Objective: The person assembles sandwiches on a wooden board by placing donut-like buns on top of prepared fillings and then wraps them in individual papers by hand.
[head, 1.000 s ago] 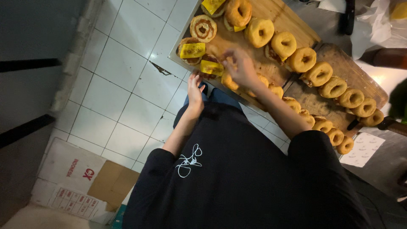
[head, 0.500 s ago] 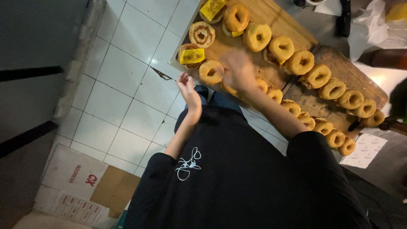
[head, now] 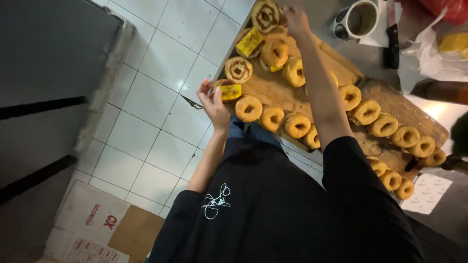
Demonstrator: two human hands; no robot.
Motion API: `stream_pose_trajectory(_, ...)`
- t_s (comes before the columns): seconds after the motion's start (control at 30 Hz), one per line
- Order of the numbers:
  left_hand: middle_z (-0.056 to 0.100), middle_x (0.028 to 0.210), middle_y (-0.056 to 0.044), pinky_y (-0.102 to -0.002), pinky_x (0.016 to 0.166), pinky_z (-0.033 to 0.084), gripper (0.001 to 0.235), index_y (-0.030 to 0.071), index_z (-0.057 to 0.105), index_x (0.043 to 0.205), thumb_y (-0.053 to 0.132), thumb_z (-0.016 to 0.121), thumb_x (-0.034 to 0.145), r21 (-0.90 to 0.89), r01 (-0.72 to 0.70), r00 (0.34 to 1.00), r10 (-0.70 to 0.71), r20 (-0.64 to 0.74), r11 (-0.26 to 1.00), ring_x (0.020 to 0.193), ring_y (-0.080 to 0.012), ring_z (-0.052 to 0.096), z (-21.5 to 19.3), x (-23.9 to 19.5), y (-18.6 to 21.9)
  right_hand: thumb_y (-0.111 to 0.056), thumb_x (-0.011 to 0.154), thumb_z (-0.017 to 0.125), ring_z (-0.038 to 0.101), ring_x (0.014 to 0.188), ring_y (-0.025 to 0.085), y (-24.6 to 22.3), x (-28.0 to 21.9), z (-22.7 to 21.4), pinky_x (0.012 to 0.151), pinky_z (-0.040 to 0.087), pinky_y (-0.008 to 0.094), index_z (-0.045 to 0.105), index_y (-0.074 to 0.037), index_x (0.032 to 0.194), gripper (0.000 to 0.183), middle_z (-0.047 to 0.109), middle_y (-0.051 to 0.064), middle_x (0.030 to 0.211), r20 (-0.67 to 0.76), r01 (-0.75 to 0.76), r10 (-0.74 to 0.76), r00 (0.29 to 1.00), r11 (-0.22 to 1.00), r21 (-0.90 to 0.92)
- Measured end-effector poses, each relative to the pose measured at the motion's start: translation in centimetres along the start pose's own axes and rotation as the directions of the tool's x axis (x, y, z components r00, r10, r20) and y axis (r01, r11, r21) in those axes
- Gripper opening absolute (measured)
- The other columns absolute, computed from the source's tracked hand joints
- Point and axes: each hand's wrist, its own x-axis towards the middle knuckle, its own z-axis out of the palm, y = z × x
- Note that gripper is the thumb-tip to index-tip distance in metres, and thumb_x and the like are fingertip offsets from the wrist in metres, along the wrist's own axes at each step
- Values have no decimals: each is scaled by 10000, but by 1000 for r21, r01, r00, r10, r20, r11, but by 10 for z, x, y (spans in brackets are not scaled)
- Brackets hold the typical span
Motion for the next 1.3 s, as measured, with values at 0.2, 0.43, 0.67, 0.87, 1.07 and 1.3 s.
stream_pose_trajectory(0.2, 527, 1363, -120, -363, 1084, 436, 385, 11, 473, 1399, 60, 568, 1030, 24, 30, 1000, -30, 8, 999, 1290, -218, 516, -3, 12, -4, -391, 1050, 594, 662, 943, 119, -45, -24, -9, 716, 544, 308, 663, -56, 1317, 434, 718, 31, 1071, 208, -96, 82, 975, 994, 58)
stream_pose_trajectory(0.43, 510, 1380, -123, -363, 1131, 433, 393, 7, 449, 1427, 37, 540, 1047, -58, 1, 999, 1, 45, 998, 1302, -214, 510, 8, 24, -1, -342, 1052, 660, 656, 1057, 135, -77, -41, -3, 835, 535, 276, 627, -58, 1336, 403, 709, 61, 1160, 275, 89, -114, 955, 991, 100)
stream_pose_trajectory(0.67, 526, 1401, -142, -370, 1139, 405, 388, 4, 459, 1413, 31, 547, 1036, -66, 35, 999, -32, 35, 997, 1321, -230, 505, 9, 29, 1, -212, 1012, 751, 580, 1170, 259, -123, -129, 20, 968, 528, 444, 617, -69, 1312, 359, 672, 126, 1246, 193, 615, -587, 787, 717, -327)
stream_pose_trajectory(0.87, 523, 1411, -141, -373, 1140, 412, 389, 8, 465, 1412, 44, 551, 1035, -79, 37, 999, -35, 25, 996, 1330, -229, 505, 6, 20, -6, -297, 968, 764, 546, 1200, 326, -133, -170, 52, 956, 478, 482, 637, -134, 1257, 356, 667, 70, 1230, 405, 700, -671, 621, 242, -671)
stream_pose_trajectory(1.07, 607, 1378, -145, -383, 1122, 421, 399, 15, 536, 1380, 142, 613, 1010, 186, -29, 983, -6, 183, 982, 1310, -255, 549, 11, 50, -20, -212, 927, 791, 536, 1206, 319, -143, -183, 50, 1044, 400, 471, 668, -84, 1227, 348, 677, 59, 1266, 309, 717, -731, 609, 341, -608)
stream_pose_trajectory(1.3, 729, 1246, -121, -447, 1045, 424, 489, 64, 588, 1388, 292, 629, 958, 589, -164, 933, -69, 353, 792, 1209, -341, 618, 68, 124, -31, -160, 874, 811, 545, 1139, 308, -142, -196, 70, 1004, 407, 450, 704, -82, 1159, 314, 668, 75, 1173, 170, 618, -744, 647, 380, -688)
